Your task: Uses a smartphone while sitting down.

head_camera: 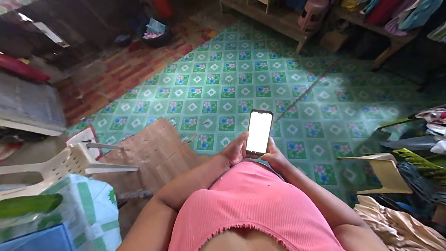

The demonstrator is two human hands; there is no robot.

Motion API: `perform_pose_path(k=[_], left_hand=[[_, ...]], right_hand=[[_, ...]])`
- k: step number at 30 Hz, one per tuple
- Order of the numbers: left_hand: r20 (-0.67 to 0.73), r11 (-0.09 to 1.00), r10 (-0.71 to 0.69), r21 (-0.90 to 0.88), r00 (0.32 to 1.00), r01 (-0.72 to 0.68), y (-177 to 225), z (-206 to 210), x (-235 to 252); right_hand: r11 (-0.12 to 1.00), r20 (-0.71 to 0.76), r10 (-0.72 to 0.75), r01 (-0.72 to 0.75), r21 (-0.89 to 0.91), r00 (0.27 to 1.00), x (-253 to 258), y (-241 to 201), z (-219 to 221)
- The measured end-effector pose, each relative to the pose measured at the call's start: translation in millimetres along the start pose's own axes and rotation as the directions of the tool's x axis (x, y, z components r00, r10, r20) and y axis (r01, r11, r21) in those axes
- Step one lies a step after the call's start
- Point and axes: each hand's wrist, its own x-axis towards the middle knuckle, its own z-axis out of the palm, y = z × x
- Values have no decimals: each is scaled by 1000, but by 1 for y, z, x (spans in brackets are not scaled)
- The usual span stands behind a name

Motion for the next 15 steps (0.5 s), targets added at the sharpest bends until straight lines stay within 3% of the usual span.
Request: perform_pose_path(k=[6,11,15], left_hand=[[2,1000,0,-10,1000,0,1,3,-2],[2,1000,6,4,1000,-6,-1,5,-2],[-10,1000,4,7,1000,-4,0,7,-5]], right_hand=[[1000,10,-21,21,19,1000,-1,2,0],[995,-103,6,4,101,995,-3,4,6],[992,-66,18,-9,129,998,-5,-1,10]])
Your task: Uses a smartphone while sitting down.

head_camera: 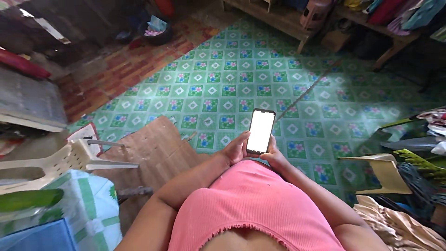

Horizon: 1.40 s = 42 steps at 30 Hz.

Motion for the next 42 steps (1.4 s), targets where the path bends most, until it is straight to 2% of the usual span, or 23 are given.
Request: perform_pose_path(k=[6,18,27,40,42], left_hand=[[-6,1000,-1,2,1000,1,-2,-2,-2],[-2,999,-6,-31,1000,6,-2,1,-4],[-29,998,-20,-52,999,19,-2,-1,-1],[4,999,2,-52,1000,-2,-2,-2,1],[-6,999,-10,-46,1000,10,-1,-3,2]], right_hand=[[988,-25,-28,24,-154,999,-2,8,-8],[998,21,-42,43,-51,999,-4,8,-7],[994,21,-69,71,-79,997,-2,10,-8],[999,4,-25,25,-34,1000,1,9,-13],[996,-2,-29,28,-85,1000,2,4,-17]])
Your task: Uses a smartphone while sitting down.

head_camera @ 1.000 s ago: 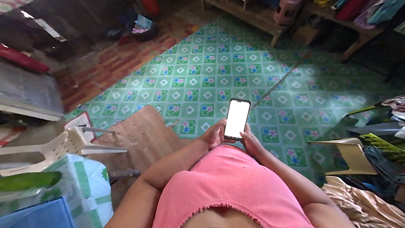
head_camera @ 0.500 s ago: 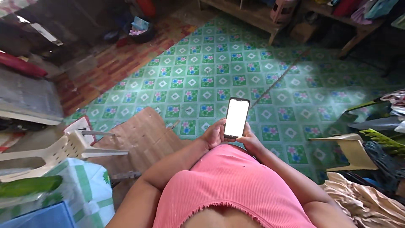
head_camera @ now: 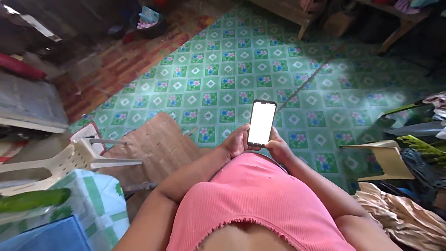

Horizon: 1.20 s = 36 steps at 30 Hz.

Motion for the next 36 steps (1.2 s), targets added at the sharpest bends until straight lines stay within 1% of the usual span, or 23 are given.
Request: perform_pose_path(k=[3,7,12,16,21,24,32,36], left_hand=[[-6,1000,-2,4,1000,2,1,-2,1],[7,1000,10,-4,1000,-9,3,-2,2],[6,1000,14,4,1000,-14,5,-3,3],[13,1000,18,-7,1000,-18,6,-4,4],[36,999,39,5,999,-40,6,-2,5],[42,999,35,-17,998,-35,4,0,4],[64,999,42,-16,997,-41,-1,2,7],[80,999,42,-15,996,-41,-1,3,6]], right_hand=[[996,12,-5,6,-93,1000,4,-10,-5],[992,-13,40,-41,-120,999,7,-17,0],[996,-57,12,-17,-87,998,11,-8,3],[996,-57,16,-21,-84,998,14,-8,2],[996,-87,6,-14,-84,996,15,-6,3],[998,-107,-1,-7,-70,994,12,-7,4],[995,-101,-21,11,-97,995,3,-14,3],[994,-138,-10,-5,-111,990,2,-18,9]])
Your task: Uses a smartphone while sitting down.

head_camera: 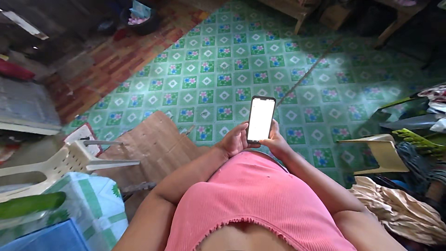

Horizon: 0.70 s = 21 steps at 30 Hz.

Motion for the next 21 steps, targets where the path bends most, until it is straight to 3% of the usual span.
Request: perform_pose_path(k=[7,15,21], left_hand=[[6,1000,3,-3,1000,-3,1,-1,-1],[-7,1000,5,-24,1000,-5,3,-6,-3],[-77,999,-18,37,997,21,9,-3,-3]], right_hand=[[998,-11,9,-10,-67,1000,0,1,-1],[979,106,-4,-18,202,994,4,-7,-8],[996,50,-4,-1,94,999,6,-11,3]])
